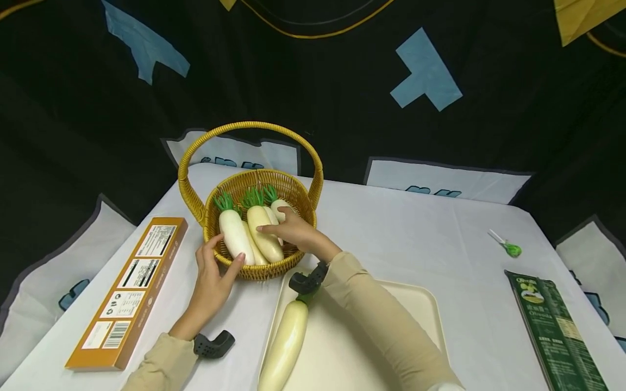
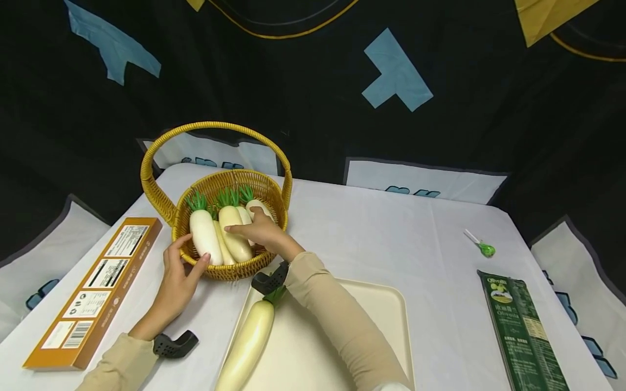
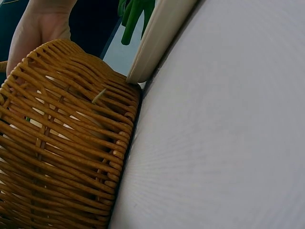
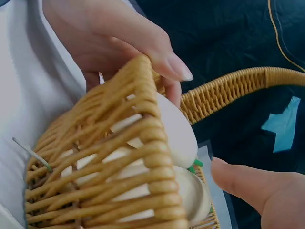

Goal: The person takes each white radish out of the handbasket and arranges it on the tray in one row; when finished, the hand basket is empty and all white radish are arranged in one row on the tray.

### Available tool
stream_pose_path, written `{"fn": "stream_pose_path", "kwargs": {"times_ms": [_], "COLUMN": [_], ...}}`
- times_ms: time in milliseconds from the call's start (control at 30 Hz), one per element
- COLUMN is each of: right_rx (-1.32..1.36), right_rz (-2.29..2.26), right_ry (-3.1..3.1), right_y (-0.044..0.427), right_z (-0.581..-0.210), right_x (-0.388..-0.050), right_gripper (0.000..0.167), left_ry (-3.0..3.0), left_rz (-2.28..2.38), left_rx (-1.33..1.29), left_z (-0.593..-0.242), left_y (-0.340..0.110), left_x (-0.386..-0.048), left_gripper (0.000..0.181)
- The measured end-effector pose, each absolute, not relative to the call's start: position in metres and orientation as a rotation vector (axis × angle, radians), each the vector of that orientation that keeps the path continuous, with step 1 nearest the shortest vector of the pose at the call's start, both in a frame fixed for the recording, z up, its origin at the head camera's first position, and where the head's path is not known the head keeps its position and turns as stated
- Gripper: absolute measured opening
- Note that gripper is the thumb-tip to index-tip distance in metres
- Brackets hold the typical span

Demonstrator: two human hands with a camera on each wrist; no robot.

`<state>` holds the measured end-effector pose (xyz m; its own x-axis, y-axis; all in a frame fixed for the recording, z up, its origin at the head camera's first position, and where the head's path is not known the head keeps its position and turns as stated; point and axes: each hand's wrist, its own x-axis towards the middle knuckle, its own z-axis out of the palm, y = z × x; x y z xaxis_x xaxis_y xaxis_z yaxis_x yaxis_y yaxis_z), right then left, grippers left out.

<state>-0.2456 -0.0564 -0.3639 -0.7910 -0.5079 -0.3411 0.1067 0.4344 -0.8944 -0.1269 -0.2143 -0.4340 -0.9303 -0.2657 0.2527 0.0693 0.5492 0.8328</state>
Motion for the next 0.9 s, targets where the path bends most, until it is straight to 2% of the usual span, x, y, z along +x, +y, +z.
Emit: {"fn": "stream_pose_path", "kwargs": {"times_ms": [333, 700, 900], "right_rx": [-0.414, -0.711, -0.746], "right_rz": [-1.329, -1.311, -1.346], "right_ry": [2.149, 2.043, 1.958], "right_y": [-0.055, -0.047, -0.045], "right_z": [-0.365, -0.364, -0.368], "right_x": [-0.242, -0.246, -0.249], "right_gripper": [0.091, 0.06, 0.053], "left_ry": [-2.425, -2.43, -2.434], "left_rz": [-1.334, -1.346, -1.352], "left_rx": [0.152, 0.144, 0.147], "left_z": [-0.435, -0.433, -0.434], "left_y": [-0.215, -0.216, -0.215], "left_x": [-0.125, -0.126, -0.127], "left_gripper": [0.062, 0.062, 0.062]}}
